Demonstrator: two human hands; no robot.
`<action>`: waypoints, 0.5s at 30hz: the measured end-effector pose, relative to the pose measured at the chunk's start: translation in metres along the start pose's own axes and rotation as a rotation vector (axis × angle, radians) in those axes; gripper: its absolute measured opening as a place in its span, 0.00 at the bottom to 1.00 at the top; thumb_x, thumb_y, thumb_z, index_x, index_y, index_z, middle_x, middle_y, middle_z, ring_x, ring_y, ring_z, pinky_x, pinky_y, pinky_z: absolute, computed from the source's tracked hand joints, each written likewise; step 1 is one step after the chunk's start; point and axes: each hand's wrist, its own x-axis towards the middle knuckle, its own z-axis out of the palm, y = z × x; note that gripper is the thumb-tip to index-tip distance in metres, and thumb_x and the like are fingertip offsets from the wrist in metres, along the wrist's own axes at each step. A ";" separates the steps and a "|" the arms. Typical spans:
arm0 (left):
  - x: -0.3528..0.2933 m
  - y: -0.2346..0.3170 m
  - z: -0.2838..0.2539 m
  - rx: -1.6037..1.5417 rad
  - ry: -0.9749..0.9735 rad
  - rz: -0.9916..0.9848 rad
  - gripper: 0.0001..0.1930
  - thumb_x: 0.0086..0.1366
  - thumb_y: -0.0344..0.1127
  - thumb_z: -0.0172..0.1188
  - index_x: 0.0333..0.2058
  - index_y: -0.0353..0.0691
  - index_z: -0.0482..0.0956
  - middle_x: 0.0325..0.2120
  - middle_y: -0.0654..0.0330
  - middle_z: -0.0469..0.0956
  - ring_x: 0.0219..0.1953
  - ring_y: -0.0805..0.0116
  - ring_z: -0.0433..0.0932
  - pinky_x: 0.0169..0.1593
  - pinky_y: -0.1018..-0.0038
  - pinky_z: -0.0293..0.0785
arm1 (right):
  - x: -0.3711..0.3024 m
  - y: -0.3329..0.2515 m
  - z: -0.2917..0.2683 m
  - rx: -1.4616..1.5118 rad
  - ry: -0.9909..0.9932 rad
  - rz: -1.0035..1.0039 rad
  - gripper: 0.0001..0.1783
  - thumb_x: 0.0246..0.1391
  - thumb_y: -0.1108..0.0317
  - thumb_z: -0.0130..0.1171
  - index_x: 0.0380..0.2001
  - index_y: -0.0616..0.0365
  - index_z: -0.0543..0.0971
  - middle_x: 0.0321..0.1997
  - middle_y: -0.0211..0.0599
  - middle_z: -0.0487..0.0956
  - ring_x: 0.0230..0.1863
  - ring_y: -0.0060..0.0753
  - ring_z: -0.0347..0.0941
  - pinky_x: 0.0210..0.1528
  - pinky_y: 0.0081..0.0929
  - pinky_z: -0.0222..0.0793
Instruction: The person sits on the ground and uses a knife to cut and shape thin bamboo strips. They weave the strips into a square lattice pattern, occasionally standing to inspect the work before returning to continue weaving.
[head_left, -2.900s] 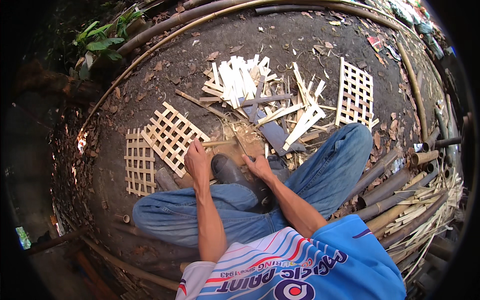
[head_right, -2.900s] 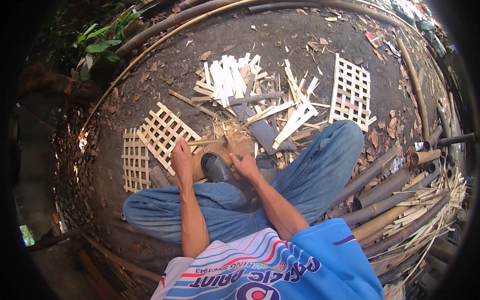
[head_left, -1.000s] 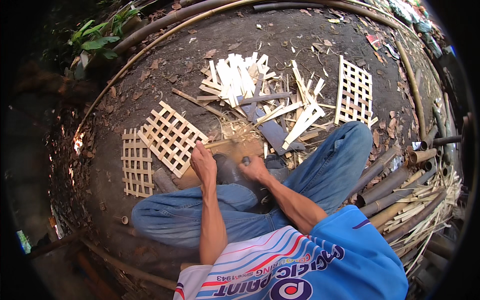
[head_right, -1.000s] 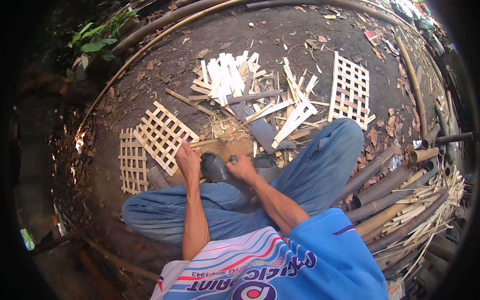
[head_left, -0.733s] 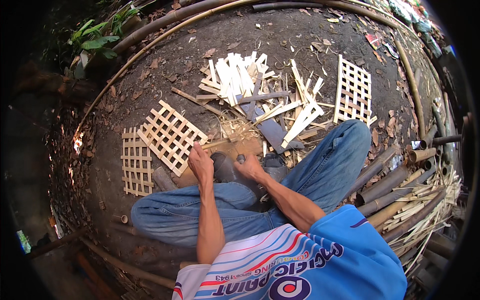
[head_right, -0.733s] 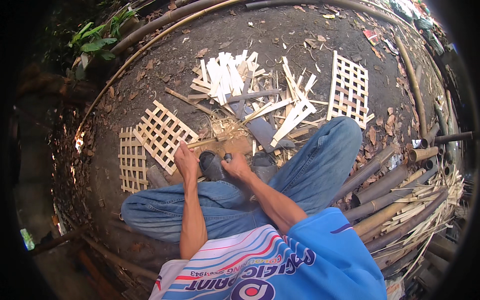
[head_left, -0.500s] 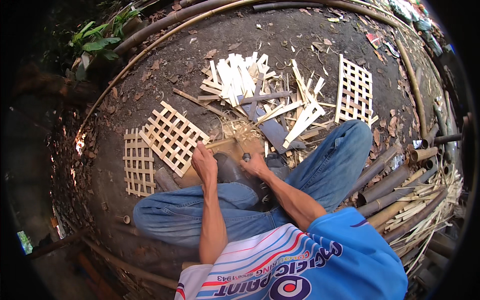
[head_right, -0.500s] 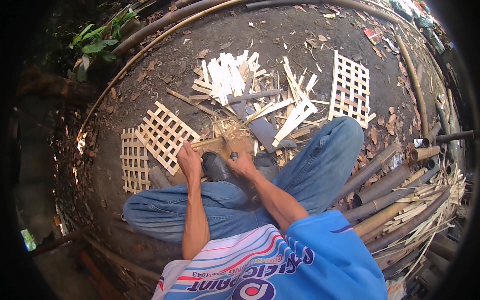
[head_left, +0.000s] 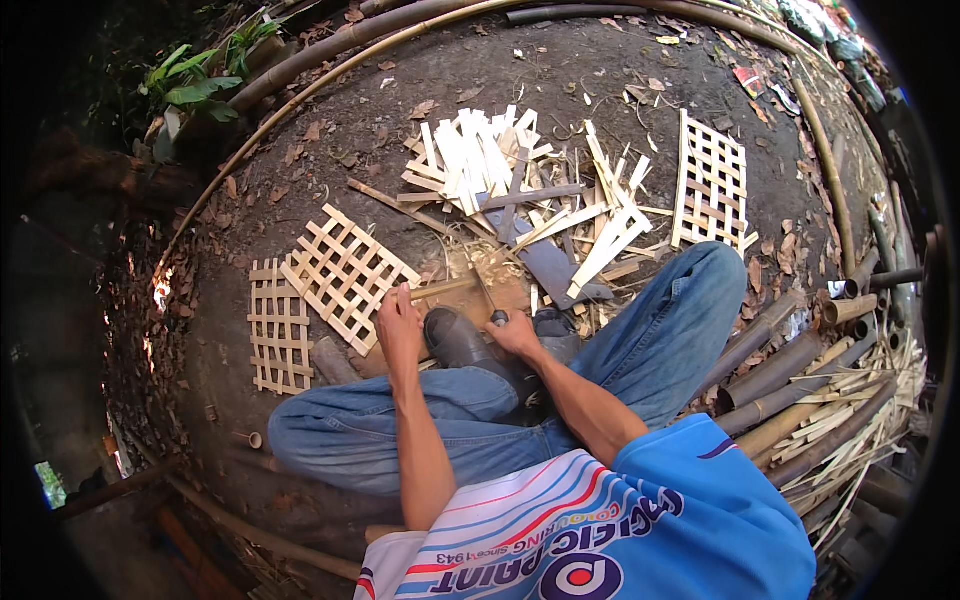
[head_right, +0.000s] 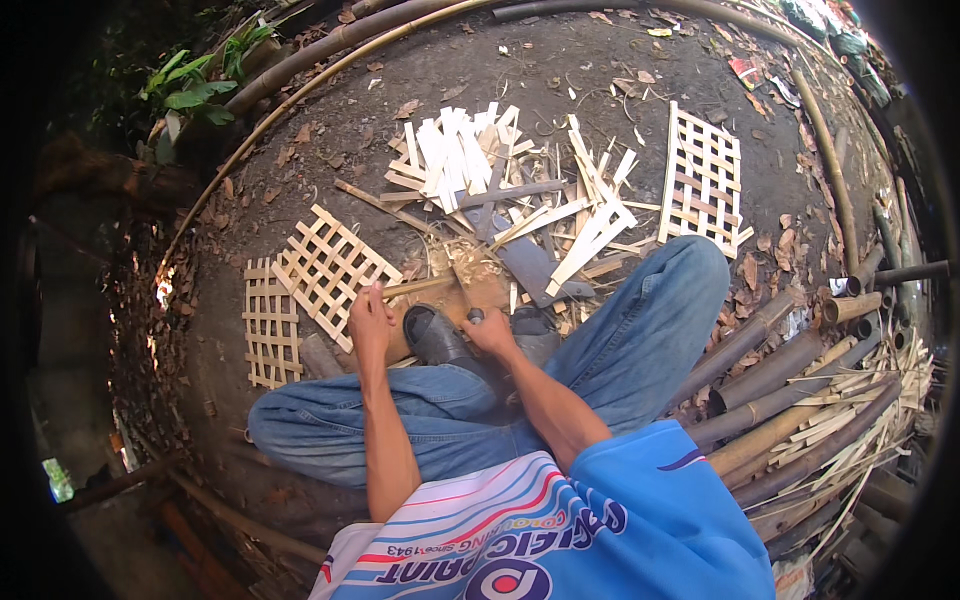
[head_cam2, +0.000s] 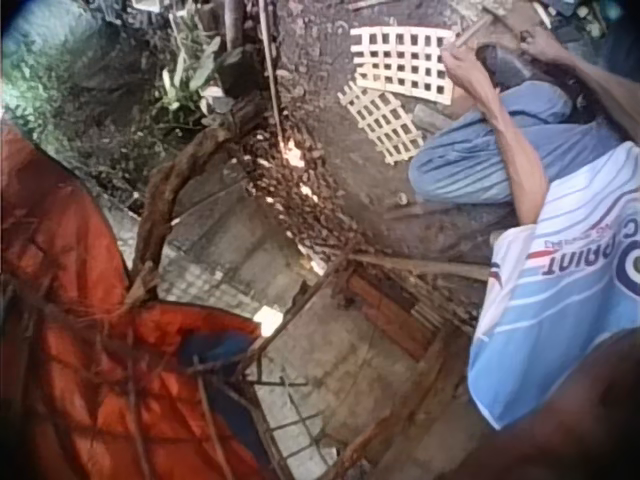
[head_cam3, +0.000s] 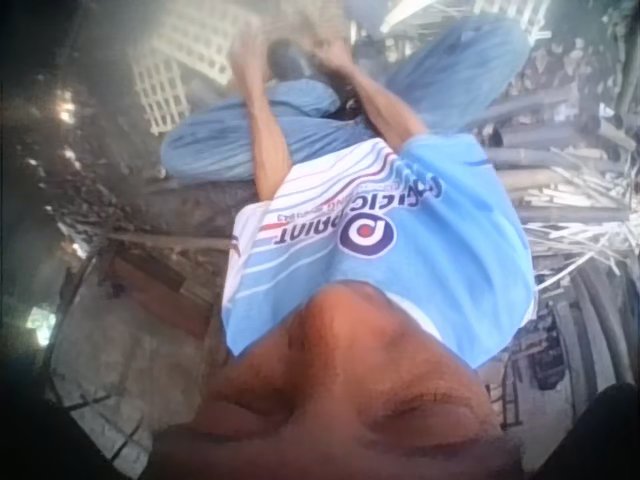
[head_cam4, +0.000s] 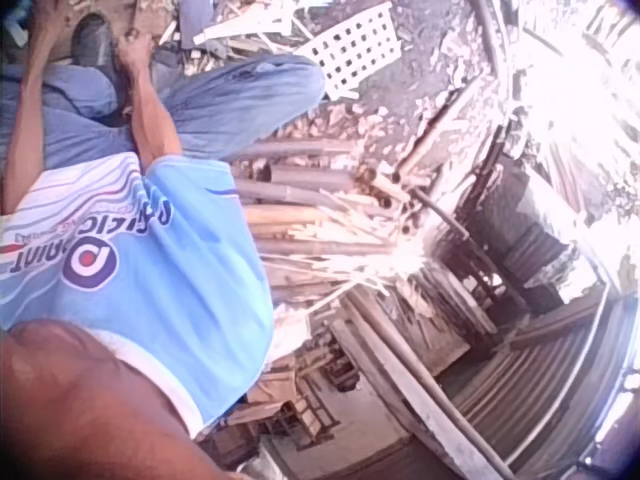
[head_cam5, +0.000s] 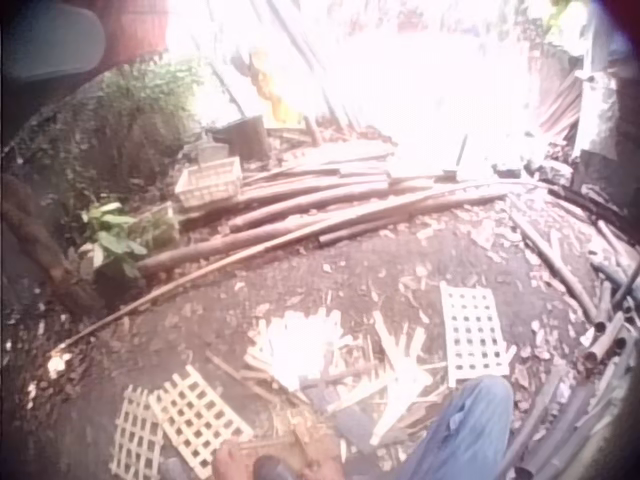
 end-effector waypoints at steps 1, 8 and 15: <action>0.002 -0.005 -0.004 -0.061 -0.030 0.043 0.18 0.74 0.42 0.51 0.34 0.30 0.78 0.19 0.53 0.76 0.22 0.65 0.76 0.29 0.66 0.70 | -0.002 -0.003 -0.002 0.042 -0.037 -0.007 0.24 0.45 0.52 0.66 0.32 0.67 0.80 0.32 0.58 0.82 0.37 0.50 0.82 0.44 0.42 0.76; -0.003 0.008 -0.011 0.101 -0.107 0.203 0.14 0.70 0.40 0.57 0.43 0.33 0.82 0.23 0.54 0.79 0.24 0.66 0.75 0.32 0.68 0.71 | -0.016 -0.027 -0.010 -0.016 -0.104 -0.179 0.18 0.46 0.57 0.65 0.29 0.64 0.81 0.23 0.50 0.81 0.28 0.47 0.80 0.36 0.41 0.76; 0.001 -0.003 -0.024 0.123 -0.188 0.179 0.14 0.69 0.40 0.61 0.46 0.36 0.83 0.32 0.56 0.84 0.34 0.70 0.80 0.39 0.74 0.73 | -0.038 -0.049 -0.027 -0.090 -0.136 -0.209 0.23 0.44 0.52 0.66 0.34 0.64 0.83 0.32 0.59 0.82 0.37 0.57 0.81 0.44 0.46 0.75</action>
